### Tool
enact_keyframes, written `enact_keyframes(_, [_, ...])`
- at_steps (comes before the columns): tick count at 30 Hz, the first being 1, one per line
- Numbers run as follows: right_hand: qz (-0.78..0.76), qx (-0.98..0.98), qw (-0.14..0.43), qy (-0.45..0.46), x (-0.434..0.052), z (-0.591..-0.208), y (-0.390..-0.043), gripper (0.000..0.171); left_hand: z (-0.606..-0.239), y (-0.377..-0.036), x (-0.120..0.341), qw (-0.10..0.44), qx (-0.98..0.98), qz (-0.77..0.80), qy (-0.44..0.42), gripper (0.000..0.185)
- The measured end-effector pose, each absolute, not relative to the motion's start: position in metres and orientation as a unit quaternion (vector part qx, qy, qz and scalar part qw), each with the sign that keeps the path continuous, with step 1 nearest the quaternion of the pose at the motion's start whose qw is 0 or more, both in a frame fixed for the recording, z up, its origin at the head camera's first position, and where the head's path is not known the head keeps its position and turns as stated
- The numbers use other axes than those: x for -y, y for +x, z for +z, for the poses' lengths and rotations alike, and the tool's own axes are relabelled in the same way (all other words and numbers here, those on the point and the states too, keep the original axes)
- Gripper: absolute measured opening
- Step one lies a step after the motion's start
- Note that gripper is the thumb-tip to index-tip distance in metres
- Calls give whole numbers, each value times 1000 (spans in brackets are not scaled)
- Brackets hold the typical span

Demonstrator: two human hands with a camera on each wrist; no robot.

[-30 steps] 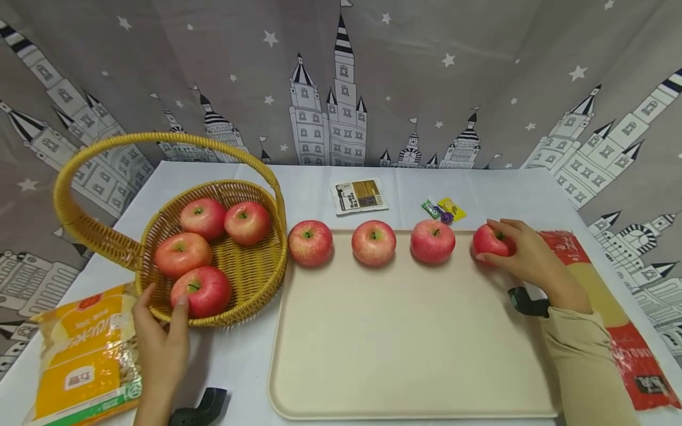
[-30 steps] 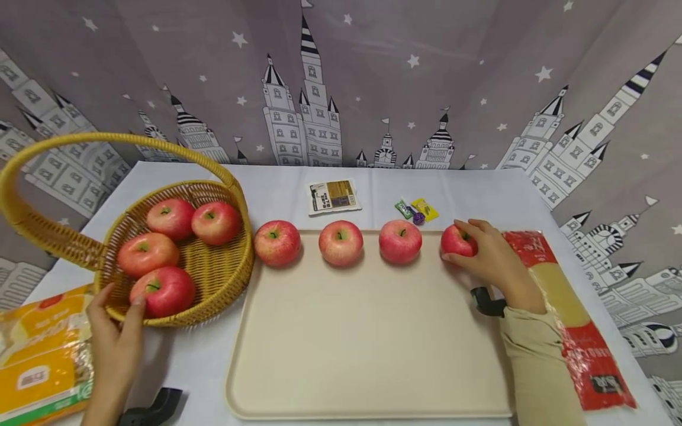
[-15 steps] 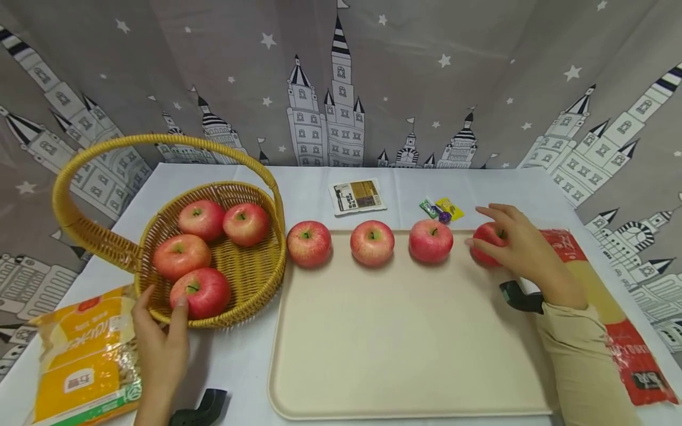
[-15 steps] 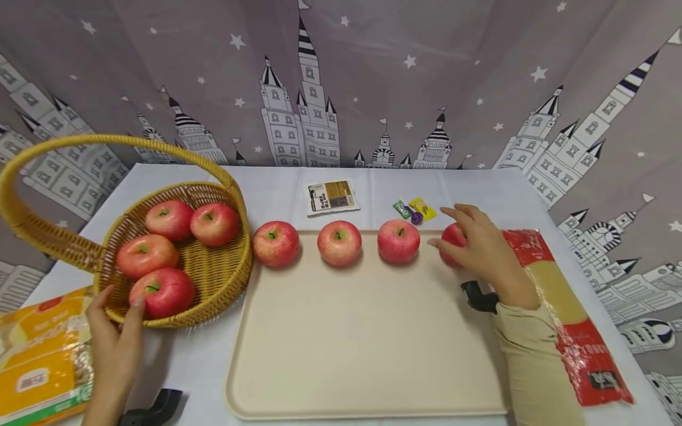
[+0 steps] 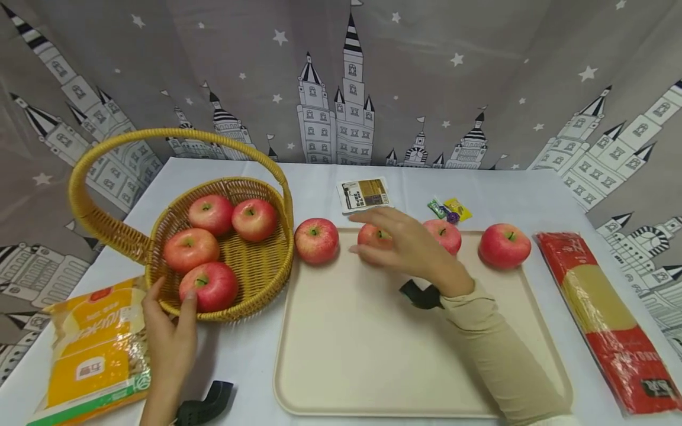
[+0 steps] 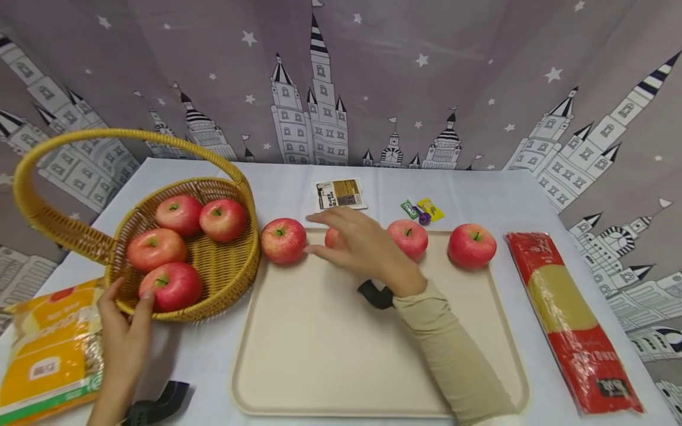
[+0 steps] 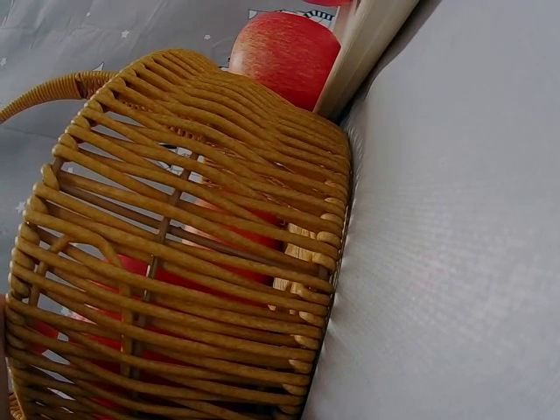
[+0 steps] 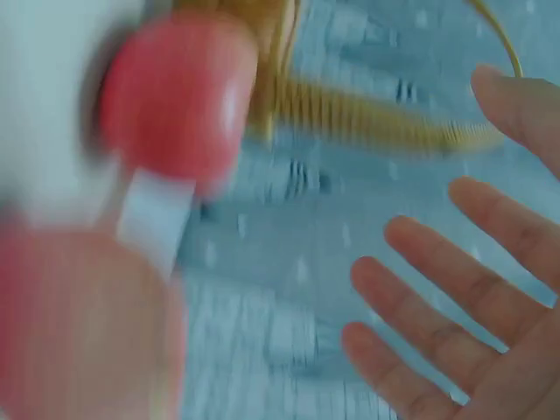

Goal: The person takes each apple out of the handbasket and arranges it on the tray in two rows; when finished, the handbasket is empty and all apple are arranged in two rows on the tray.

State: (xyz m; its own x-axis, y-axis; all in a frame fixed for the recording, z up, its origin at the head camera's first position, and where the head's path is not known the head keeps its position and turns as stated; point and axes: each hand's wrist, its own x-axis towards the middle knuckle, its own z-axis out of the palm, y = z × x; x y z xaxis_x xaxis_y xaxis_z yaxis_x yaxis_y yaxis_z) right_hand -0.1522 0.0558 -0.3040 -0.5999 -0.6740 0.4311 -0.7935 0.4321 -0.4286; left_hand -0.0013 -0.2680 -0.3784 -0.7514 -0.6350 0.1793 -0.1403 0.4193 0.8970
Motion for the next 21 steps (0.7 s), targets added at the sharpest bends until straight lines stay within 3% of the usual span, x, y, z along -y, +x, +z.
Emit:
enact_keyframes(10, [247, 805, -27, 540, 73, -314, -132, 58, -376, -1, 268, 251, 807, -478, 240, 56])
enact_keyframes(21, [172, 825, -83, 531, 150, -326, -128, 78, -376, 0, 268, 244, 810, -475, 240, 57])
